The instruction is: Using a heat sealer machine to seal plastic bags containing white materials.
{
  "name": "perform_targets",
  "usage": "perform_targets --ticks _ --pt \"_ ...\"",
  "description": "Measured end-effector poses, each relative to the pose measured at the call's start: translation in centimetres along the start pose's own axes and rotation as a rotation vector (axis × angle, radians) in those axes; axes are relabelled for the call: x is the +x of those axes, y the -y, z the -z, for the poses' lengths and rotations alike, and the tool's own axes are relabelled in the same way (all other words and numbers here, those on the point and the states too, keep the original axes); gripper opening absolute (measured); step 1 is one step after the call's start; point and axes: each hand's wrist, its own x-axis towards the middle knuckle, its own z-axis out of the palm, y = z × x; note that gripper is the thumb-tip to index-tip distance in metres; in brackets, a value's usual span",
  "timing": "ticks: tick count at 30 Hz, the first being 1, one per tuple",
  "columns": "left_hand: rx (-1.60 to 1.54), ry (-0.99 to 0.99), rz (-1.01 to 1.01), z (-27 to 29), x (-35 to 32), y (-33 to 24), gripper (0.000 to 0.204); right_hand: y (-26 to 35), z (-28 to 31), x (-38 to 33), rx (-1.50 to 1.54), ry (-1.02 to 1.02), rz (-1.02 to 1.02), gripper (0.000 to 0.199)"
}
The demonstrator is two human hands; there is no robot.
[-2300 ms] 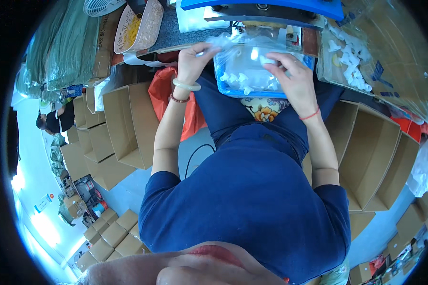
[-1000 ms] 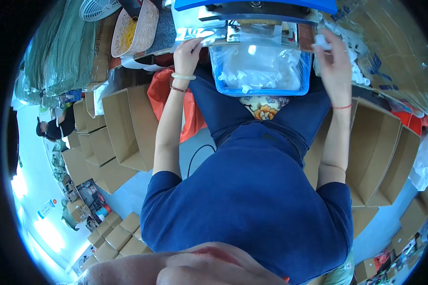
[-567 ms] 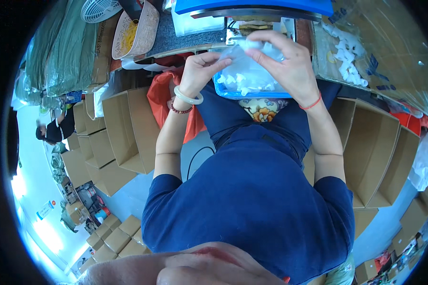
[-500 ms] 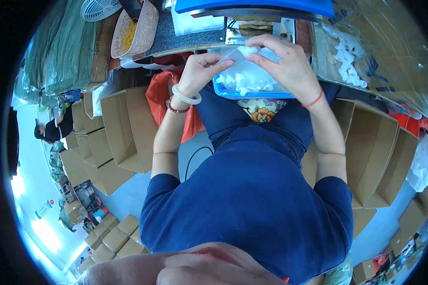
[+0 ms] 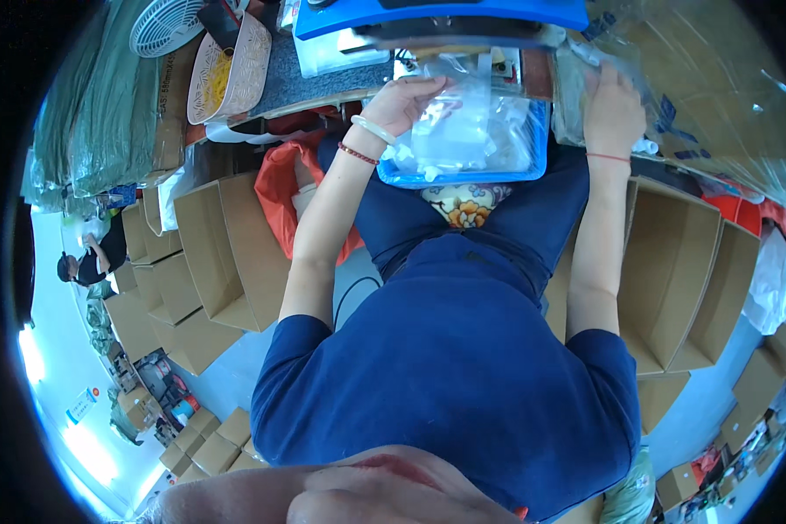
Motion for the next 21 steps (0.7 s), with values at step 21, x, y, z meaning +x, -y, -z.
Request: perform_targets --ticks 21 --pt "1.247 -0.518 -0.470 5.1 -7.5 -3.6 0.019 7.6 4.6 -5.4 0.980 0.209 0.250 0.022"
